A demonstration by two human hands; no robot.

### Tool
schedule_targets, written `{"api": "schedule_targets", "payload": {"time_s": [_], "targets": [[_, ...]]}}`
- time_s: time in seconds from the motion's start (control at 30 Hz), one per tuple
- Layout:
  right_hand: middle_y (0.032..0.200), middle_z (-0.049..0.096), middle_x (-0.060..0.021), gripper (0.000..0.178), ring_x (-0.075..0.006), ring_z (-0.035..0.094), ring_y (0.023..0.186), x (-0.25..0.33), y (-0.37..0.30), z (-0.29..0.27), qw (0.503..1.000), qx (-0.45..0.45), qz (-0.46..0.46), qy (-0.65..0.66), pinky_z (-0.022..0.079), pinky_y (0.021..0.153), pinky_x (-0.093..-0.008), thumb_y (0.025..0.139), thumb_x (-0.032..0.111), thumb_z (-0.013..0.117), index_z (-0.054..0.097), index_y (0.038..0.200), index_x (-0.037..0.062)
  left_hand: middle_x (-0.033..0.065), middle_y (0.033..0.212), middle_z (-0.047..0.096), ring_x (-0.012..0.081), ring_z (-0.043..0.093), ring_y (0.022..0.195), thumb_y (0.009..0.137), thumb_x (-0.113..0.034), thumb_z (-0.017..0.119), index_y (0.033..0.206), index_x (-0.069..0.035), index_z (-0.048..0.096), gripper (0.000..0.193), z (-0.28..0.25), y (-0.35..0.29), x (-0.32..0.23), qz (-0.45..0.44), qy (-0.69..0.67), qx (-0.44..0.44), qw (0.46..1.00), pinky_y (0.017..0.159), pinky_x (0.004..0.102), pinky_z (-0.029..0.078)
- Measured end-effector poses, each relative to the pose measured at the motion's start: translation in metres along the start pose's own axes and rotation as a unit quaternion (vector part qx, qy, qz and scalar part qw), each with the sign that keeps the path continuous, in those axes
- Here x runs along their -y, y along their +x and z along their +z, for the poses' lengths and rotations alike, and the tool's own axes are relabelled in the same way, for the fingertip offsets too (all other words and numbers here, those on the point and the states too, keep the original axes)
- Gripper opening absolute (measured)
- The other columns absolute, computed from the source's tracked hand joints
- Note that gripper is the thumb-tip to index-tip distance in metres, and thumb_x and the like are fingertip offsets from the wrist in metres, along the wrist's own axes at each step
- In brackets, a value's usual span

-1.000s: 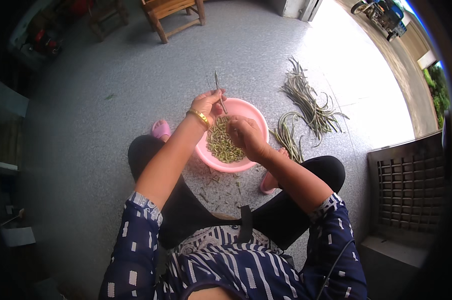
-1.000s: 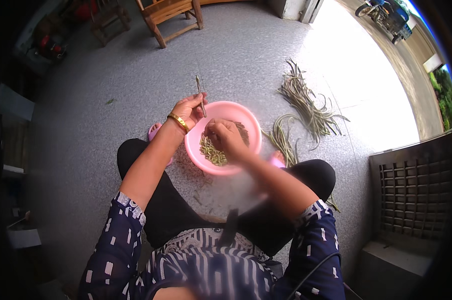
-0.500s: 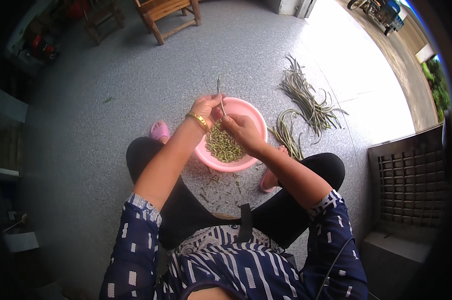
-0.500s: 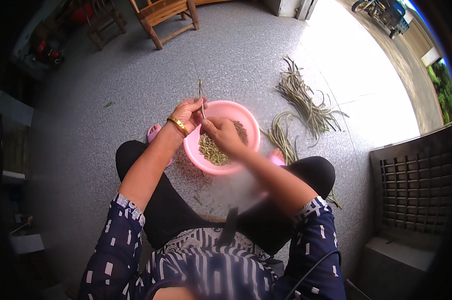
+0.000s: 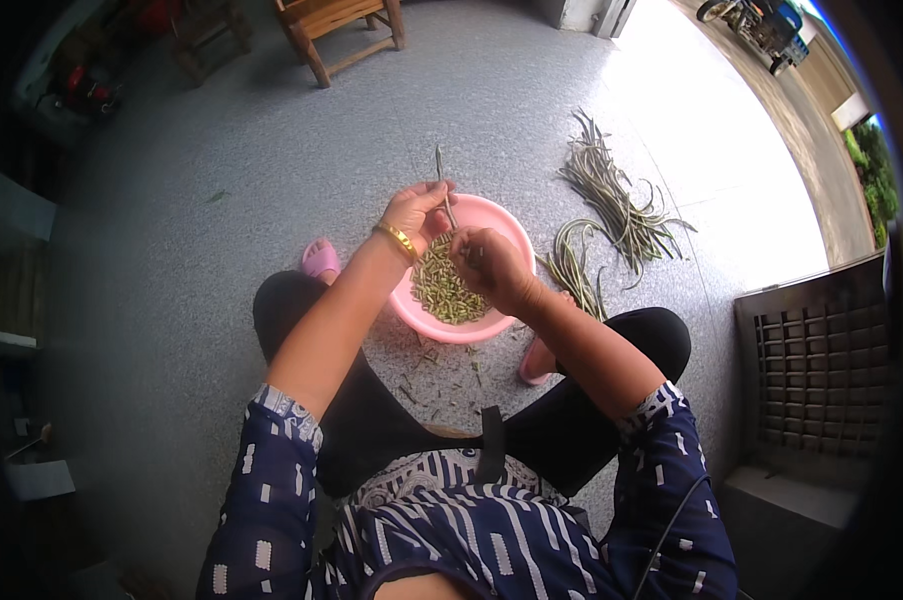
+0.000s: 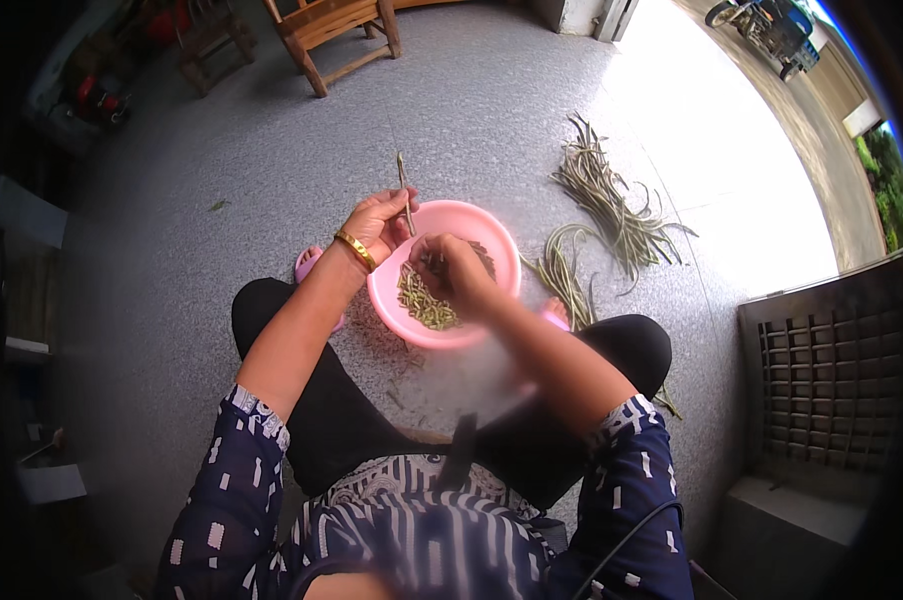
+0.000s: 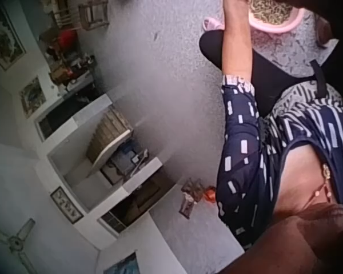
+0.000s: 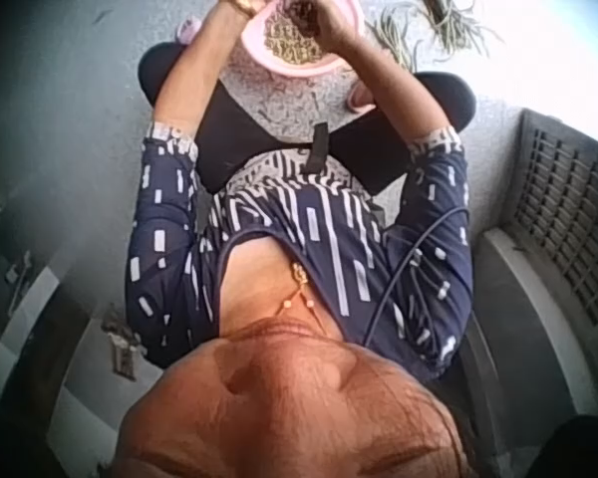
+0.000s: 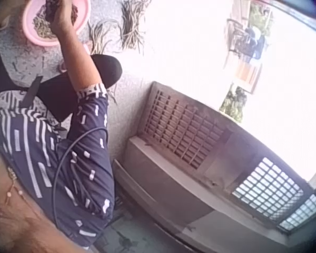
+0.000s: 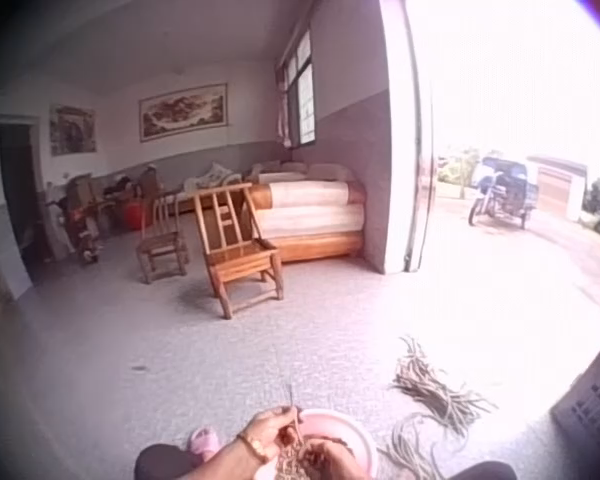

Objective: The person is sitting on the floor, shelling yardlong beans into a pink plastic bowl.

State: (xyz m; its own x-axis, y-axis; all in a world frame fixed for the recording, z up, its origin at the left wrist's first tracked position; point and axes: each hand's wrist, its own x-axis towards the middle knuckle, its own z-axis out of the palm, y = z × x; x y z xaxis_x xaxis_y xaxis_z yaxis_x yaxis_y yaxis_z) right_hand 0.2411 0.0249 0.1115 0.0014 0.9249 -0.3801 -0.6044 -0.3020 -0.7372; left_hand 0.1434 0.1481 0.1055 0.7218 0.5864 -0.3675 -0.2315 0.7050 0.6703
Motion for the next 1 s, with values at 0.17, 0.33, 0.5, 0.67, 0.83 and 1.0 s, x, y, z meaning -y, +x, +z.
{"api": "schedule_targets", "payload": {"time_s": [0.17,0.33,0.5,0.67,0.83,1.0], "targets": [[0.053,0.037,0.0048,0.022,-0.0034,0.029,0.039,0.007,-0.004,0.006,0.999,-0.031,0.015,-0.03,0.02,0.035,-0.0171,0.084,0.026,0.043,0.049,0.076,0.007,0.0018,0.071,0.055,0.0027,0.047,0.05,0.08,-0.011,0.053,0.086,-0.002,0.054,0.011,0.007,-0.001,0.002,0.007,0.049,0.02,0.999,0.046,0.0134,0.042],[0.052,0.039,0.0047,0.026,-0.0039,0.032,0.04,0.005,-0.003,0.01,0.991,-0.032,-0.048,-0.123,0.024,0.037,-0.0183,0.085,0.028,0.044,0.052,0.075,0.0054,0.0016,0.072,0.055,0.0026,0.047,0.05,0.081,-0.011,0.051,0.09,-0.002,0.053,0.012,0.0,0.004,0.004,0.015,0.064,0.022,0.998,0.047,0.0136,0.042],[0.055,0.047,-0.0035,0.024,-0.0126,0.046,0.05,0.003,0.004,0.002,0.839,-0.053,-0.267,-0.47,0.037,0.049,-0.0256,0.084,0.022,0.045,0.052,0.074,0.0014,0.0007,0.072,0.055,0.0033,0.048,0.052,0.082,-0.01,0.049,0.093,-0.003,0.052,0.014,-0.001,0.005,0.006,-0.036,0.017,-0.001,0.999,0.048,0.0164,0.042],[0.059,0.049,-0.0057,0.014,-0.0138,0.047,0.053,0.001,-0.019,0.023,0.918,0.159,-0.182,-0.314,0.037,0.049,-0.0258,0.08,0.013,0.047,0.05,0.073,0.0023,0.0009,0.072,0.055,0.0038,0.048,0.051,0.081,-0.011,0.05,0.094,-0.005,0.052,0.014,-0.01,0.004,0.003,-0.023,-0.006,-0.063,0.998,0.047,0.018,0.041],[0.057,0.04,0.0015,0.014,-0.0056,0.031,0.04,-0.006,-0.001,-0.001,0.998,0.032,0.039,0.021,0.02,0.035,-0.019,0.076,0.018,0.04,0.048,0.071,0.0089,0.0032,0.072,0.055,0.0038,0.048,0.049,0.081,-0.009,0.051,0.09,-0.004,0.053,0.011,0.002,0.001,0.0,-0.002,0.01,-0.006,1.0,0.044,0.0161,0.041],[0.056,0.038,0.0044,0.02,-0.0033,0.028,0.039,0.014,-0.006,0.004,0.999,0.0,-0.008,-0.039,0.02,0.034,-0.0175,0.084,0.023,0.044,0.047,0.07,0.0084,0.0049,0.072,0.055,0.0038,0.047,0.049,0.08,-0.009,0.051,0.09,-0.002,0.053,0.012,0.002,0.0,0.004,0.013,0.027,0.008,1.0,0.044,0.0147,0.042]]}}
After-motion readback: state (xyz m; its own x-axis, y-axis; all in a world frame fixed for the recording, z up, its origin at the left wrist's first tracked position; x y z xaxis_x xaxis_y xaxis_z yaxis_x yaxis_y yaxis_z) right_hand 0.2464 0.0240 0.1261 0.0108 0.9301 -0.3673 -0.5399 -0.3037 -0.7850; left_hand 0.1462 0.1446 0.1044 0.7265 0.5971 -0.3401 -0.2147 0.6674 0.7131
